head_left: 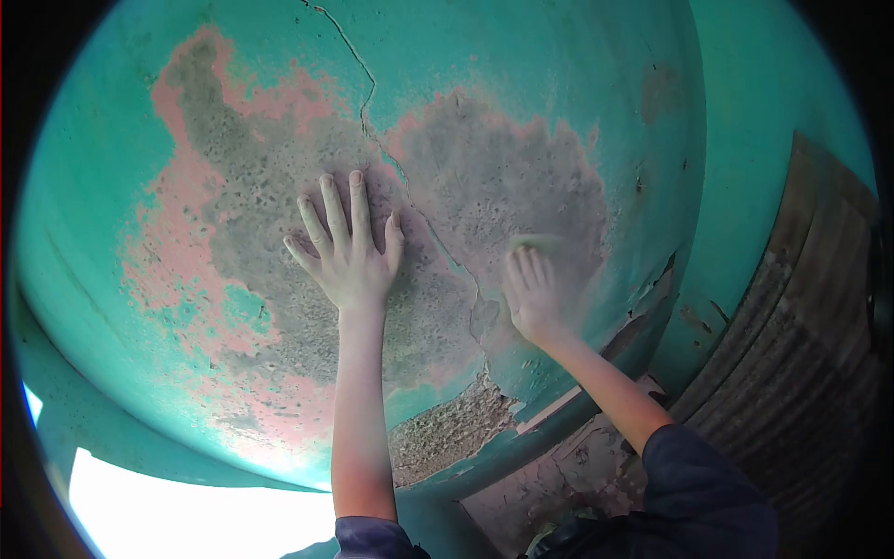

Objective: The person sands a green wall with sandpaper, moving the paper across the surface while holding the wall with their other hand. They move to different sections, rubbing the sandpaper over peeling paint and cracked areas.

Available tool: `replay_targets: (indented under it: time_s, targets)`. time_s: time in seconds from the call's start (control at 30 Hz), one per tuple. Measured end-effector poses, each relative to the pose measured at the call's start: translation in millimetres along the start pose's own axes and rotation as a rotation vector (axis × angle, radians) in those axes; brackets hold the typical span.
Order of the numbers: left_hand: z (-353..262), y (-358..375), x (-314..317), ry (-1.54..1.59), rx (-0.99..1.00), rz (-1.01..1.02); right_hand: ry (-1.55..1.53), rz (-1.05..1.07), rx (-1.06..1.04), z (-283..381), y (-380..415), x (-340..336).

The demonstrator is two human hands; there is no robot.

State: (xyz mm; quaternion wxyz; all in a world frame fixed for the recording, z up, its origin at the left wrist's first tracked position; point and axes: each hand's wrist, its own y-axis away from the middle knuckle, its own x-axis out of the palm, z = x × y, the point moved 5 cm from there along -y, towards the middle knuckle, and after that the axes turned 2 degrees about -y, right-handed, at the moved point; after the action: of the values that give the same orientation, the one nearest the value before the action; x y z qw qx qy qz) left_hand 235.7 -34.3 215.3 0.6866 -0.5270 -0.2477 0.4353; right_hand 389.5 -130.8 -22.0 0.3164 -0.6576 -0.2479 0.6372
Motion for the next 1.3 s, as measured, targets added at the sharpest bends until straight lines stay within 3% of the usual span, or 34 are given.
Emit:
replay_targets:
  time_s: [0.07,0.1,0.17,0.2,0.27,0.3,0.37,0.43,0.5,0.57,0.63,0.67,0.73,0.77,0.83,0.87,0.93,0.97,1.03,1.07,1.13,1.17,1.23,1.3]
  targets:
    - [-0.9,3.8,1.4,-0.034,-0.007,0.001,-0.223,-0.53,0.554,-19.7,10.3,-7.2]
    - [-1.2,4.8,1.8,-0.029,0.005,0.007,-0.225,-0.529,0.567,-21.3,19.8,-7.1]
    - [-0.7,3.7,2.4,-0.032,-0.01,0.002,-0.042,-0.052,0.014,-0.3,21.9,4.3]
    - [-0.8,4.1,3.2,-0.058,-0.012,0.03,-0.038,-0.05,0.015,1.8,14.7,7.8]
    - [-1.7,2.9,1.7,-0.027,-0.017,0.026,-0.2,-0.698,0.595,-14.6,13.5,-8.8]
    - [-1.3,3.9,1.6,-0.001,-0.013,0.019,-0.201,-0.695,0.595,-14.9,22.4,-8.0]
    - [-0.9,4.2,2.0,0.004,-0.006,0.001,-0.089,-0.043,-0.132,20.0,23.0,10.3]
    - [-0.6,5.8,3.4,0.013,-0.01,-0.013,-0.035,-0.04,-0.071,20.3,19.3,9.6]
    - [-1.1,6.9,3.5,0.023,-0.015,-0.012,-0.222,-0.571,0.647,-2.1,21.6,-0.6]
    - [-1.9,7.1,1.5,-0.028,-0.019,0.016,-0.221,-0.465,0.563,6.4,36.6,2.4]
    - [-2.0,4.8,1.9,-0.074,-0.022,0.036,-0.08,-0.068,-0.134,25.5,45.8,21.8]
    - [-1.9,5.2,1.9,-0.073,-0.02,0.034,-0.078,-0.068,-0.132,28.3,46.1,24.9]
    - [-1.8,5.6,2.8,-0.072,-0.028,0.033,-0.217,-0.327,0.562,-1.5,55.7,22.2]
    - [-1.5,5.5,2.8,-0.059,-0.03,0.027,-0.216,-0.326,0.562,-2.4,61.0,19.2]
    - [-3.1,7.3,3.2,-0.043,-0.022,0.022,-0.173,0.002,-0.022,26.1,66.6,24.7]
    - [-3.3,7.2,3.5,-0.036,-0.025,0.017,-0.174,0.002,-0.02,25.3,65.2,22.0]
    - [-0.5,8.2,2.9,-0.039,-0.033,0.009,-0.068,-0.111,0.275,6.0,55.7,13.2]
    - [-1.3,9.6,2.7,-0.01,-0.034,0.007,-0.068,-0.114,0.265,11.1,49.9,13.0]
    - [-2.3,11.8,1.8,0.016,-0.033,0.008,-0.193,-0.205,0.432,18.6,47.9,15.1]
    - [-2.3,11.9,1.8,0.019,-0.033,0.021,-0.195,-0.204,0.431,17.9,49.3,13.7]
    - [-2.3,10.3,2.0,0.02,-0.038,0.03,-0.06,-0.031,0.1,25.9,44.3,14.4]
    - [-2.6,10.8,1.4,0.009,-0.027,0.029,-0.062,-0.028,0.095,29.3,36.8,13.1]
    - [-2.5,10.2,1.3,-0.01,-0.022,0.027,-0.326,-0.378,0.556,17.0,26.8,2.5]
    - [-2.9,10.2,0.8,0.01,-0.016,0.031,-0.318,-0.314,0.497,34.0,24.5,-6.7]
